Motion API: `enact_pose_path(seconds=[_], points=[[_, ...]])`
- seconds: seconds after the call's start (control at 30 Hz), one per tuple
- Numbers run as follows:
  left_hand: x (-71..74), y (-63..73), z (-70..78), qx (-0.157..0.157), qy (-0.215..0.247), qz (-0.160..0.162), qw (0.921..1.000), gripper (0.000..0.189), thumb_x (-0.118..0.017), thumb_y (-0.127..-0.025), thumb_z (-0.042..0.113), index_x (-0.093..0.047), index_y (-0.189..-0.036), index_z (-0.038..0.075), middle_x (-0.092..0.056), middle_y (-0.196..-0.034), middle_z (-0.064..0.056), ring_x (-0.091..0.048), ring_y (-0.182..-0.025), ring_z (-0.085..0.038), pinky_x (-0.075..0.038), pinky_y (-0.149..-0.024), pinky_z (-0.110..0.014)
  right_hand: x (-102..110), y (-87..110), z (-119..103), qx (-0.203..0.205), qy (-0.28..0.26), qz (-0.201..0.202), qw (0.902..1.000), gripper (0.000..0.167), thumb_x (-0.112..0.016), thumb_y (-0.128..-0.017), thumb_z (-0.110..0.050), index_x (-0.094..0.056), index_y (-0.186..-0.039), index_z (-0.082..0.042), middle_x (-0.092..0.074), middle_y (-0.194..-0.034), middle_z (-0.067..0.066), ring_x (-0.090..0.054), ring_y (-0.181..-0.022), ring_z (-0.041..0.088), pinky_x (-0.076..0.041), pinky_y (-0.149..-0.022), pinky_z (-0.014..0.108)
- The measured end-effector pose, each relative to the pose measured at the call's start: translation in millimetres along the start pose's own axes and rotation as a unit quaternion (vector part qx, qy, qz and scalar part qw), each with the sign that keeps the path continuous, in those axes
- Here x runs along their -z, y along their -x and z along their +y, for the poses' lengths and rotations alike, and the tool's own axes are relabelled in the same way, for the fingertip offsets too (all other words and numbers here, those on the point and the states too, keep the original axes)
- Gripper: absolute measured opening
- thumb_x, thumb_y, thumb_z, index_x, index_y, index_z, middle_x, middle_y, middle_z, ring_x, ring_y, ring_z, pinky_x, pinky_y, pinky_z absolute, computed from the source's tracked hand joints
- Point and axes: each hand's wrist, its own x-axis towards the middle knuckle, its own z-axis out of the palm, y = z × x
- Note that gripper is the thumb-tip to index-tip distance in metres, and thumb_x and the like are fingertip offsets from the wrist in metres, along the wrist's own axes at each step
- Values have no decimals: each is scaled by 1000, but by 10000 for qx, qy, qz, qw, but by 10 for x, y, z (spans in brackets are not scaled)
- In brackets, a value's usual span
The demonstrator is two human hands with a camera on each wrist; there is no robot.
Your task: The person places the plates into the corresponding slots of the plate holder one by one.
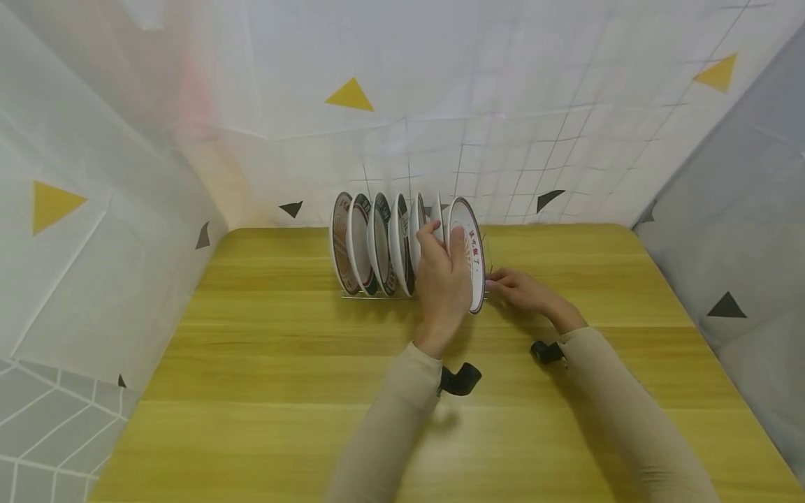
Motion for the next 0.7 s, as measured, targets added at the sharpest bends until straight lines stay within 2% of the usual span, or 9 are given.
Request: enact_pose_path(seconds=[0.2,0.33,0.47,0.6,0.7], points=[[-132,-6,0,-168,-540,207,9982,51,-34,-104,49,-36,-139,12,-56,-82,-2,-55,-66,-17,-41,-54,-31,-4,4,13,-72,90,-28,9999,40,-48,-103,-34,-71,-119,-6,-58,-133,16,-51,-125,37,-36,-107,56],[-239,-2,-25,-184,-753,328,9964,52,-34,-104,48,-34,-141,11,-63,-96,-5,-62,-76,-21,-47,-59,-36,7,5,13,-62,96,-100,9999,41,-47,-104,-36,-72,-117,-7,-57,-134,17,-50,-126,39,-36,-107,57],[-346,18,-67,16,-860,335,9957,55,-30,-104,52,-34,-141,12,-64,-111,-8,-65,-86,-24,-50,-62,-39,11,7,34,71,165,-83,9998,38,-46,-105,-30,-75,-108,-7,-59,-130,18,-52,-122,39,-38,-105,57],[-445,48,-98,156,-1007,269,9944,61,-26,-102,56,-32,-143,11,-65,-111,-9,-65,-90,-24,-51,-65,-40,17,6,61,114,140,-74,9998,36,-45,-105,-24,-77,-101,-7,-60,-126,18,-54,-119,39,-40,-103,56],[-497,67,-115,113,-1037,269,9942,58,-30,-104,52,-31,-144,10,-65,-108,-8,-63,-89,-22,-51,-68,-38,28,6,62,65,75,-92,9999,37,-44,-105,-23,-77,-99,-8,-60,-125,17,-55,-117,39,-41,-101,55]])
